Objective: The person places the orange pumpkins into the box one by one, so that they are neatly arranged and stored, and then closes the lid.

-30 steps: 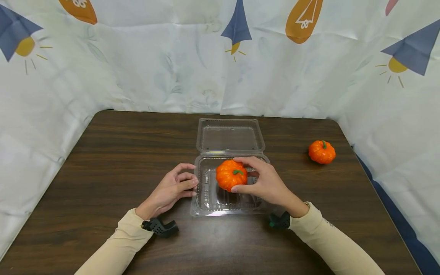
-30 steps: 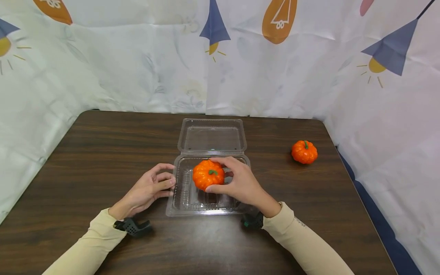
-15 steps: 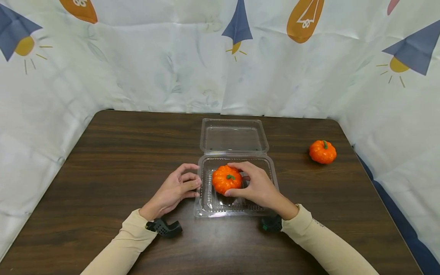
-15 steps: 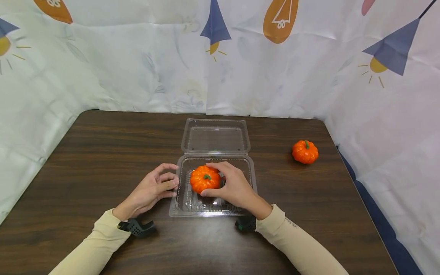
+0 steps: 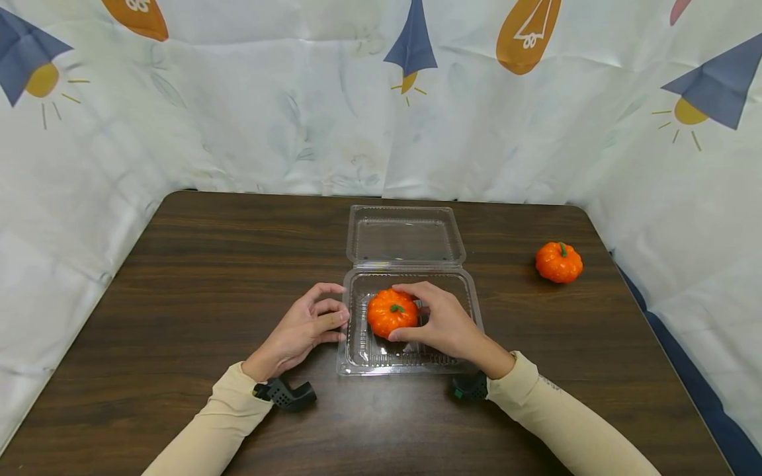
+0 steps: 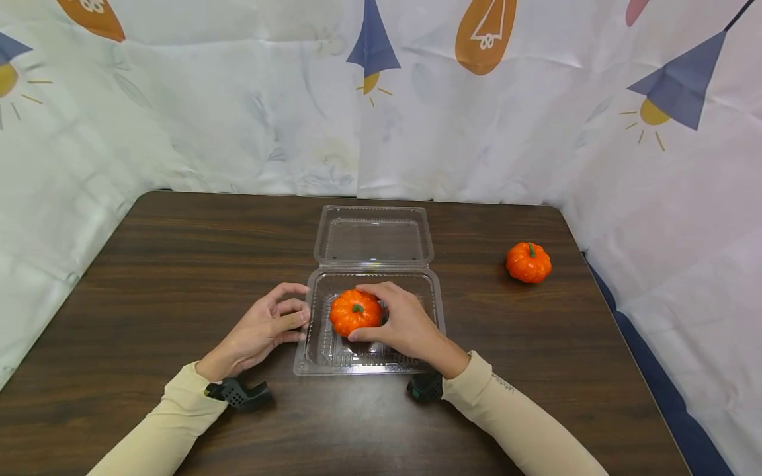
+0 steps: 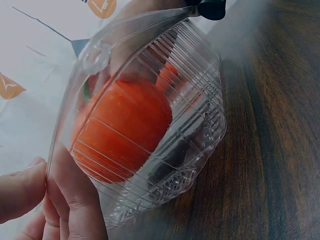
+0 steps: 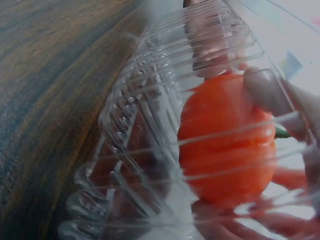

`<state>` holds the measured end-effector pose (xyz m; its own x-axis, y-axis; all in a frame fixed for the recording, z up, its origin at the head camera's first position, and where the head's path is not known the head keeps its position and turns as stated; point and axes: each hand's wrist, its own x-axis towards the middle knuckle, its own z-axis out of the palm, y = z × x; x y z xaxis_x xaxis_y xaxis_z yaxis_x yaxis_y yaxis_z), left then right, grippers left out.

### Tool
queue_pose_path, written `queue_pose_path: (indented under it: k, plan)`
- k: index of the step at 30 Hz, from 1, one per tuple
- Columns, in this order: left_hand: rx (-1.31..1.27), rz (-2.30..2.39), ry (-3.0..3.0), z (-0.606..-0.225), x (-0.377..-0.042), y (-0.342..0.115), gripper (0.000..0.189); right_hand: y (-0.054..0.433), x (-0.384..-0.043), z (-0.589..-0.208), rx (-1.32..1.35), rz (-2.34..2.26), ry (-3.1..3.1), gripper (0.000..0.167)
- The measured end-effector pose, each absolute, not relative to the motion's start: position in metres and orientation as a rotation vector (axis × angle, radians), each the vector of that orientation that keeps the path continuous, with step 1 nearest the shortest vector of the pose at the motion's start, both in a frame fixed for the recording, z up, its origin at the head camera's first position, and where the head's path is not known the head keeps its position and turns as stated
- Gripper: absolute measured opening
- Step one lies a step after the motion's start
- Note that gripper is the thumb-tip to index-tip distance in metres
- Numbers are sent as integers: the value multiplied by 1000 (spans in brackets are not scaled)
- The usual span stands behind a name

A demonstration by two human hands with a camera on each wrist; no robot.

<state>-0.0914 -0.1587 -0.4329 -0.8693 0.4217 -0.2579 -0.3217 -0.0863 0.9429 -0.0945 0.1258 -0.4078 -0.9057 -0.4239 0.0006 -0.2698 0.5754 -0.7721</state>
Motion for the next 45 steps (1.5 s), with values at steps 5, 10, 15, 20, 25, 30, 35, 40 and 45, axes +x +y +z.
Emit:
queue_pose_path:
  k: [5,10,15,20,25,30,35,40,45]
  plan:
    - [113,2003,1704,-434,-92,-159,48,125,-95,-408,-580,-1189,2636,78]
    - [114,2011,1696,-433,-92,-159,47,124,-95,-409,-595,-1153,2658,78]
    - [127,2015,1691,-432,-92,-159,49,123,-94,-409,-622,-1119,2690,78]
    - [117,2014,1688,-432,-92,-159,48,123,-94,-409,-627,-1118,2687,78]
    - [116,2019,1685,-432,-91,-159,48,123,-93,-408,-630,-1144,2659,77]
    - [121,2018,1691,-432,-91,-160,48,123,-93,-406,-628,-1169,2627,75]
    - [121,2012,1696,-432,-91,-160,48,126,-94,-407,-597,-1213,2576,74]
    - [139,2021,1692,-434,-91,-160,49,129,-94,-406,-563,-1265,2532,73]
    - [153,2020,1695,-436,-91,-161,48,132,-94,-404,-561,-1313,2505,72]
